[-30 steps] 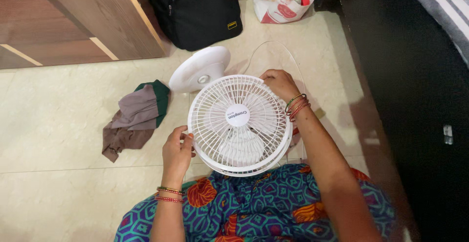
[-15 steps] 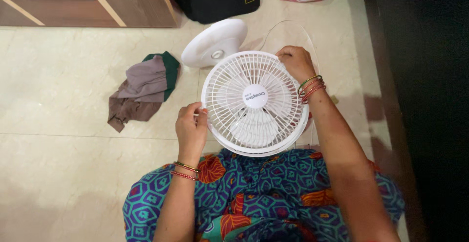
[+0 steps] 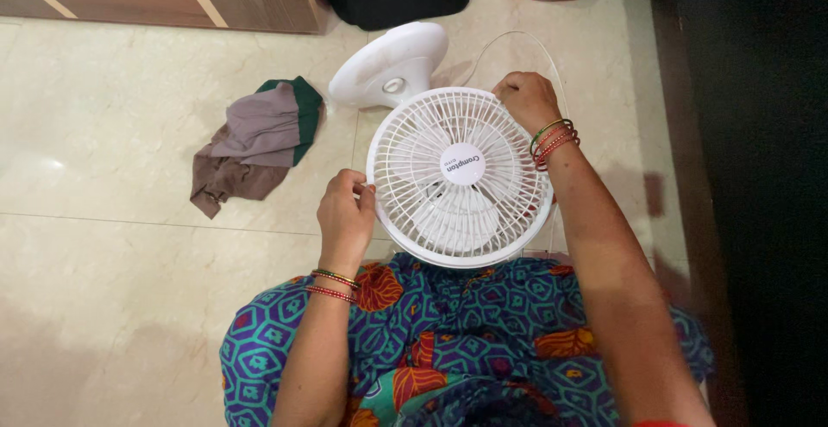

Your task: The person sits on the floor and removes the front grille of a white electric fan, then detaches the fan head from the stand. They place the parts on the floor and handle the power cord and plug.

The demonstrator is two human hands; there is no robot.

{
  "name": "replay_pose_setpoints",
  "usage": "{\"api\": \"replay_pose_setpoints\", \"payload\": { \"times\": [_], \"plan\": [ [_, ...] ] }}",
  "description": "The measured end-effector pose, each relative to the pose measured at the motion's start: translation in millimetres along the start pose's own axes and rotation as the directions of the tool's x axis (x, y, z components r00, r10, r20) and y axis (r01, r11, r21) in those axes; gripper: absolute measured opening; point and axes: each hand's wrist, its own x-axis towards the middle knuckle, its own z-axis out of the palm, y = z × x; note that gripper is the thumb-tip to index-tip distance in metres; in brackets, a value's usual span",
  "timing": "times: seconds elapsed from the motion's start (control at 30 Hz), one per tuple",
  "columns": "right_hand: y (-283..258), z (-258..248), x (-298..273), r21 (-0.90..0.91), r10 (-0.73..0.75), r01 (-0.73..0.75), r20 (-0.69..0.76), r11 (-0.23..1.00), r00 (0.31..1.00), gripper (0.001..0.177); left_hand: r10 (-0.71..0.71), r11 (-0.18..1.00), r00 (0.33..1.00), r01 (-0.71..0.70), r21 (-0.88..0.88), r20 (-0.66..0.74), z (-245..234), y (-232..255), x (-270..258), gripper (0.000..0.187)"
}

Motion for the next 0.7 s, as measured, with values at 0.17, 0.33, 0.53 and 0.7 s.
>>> {"api": "replay_pose_setpoints", "payload": {
  "times": [0.17,0.33,0.53,0.7],
  "plan": [
    [8,-12,-4,0.020,0.008,-0.009,0.055,1.000,0.998,0.027,-0.004,1.000,1.000,0.004,-0.020,0.006,6,-14,0,0.018],
    [35,-47,-62,0.404,0.213,-0.217,0.055,0.889,0.976,0.053,-0.106,0.958,0.993,0.114,-0.262,0.045,28,-46,21,0.038],
    [46,-37,-167,0.755,0.350,-0.459,0.319,0.468,0.881,0.058,-0.241,0.691,0.942,0.335,-0.641,0.233,59,-57,55,0.056],
    [32,-2,-161,0.890,0.152,-0.356,0.325,0.285,0.933,0.051,-0.181,0.504,0.858,0.501,-0.704,0.481,64,-47,63,0.055]
  ]
}}
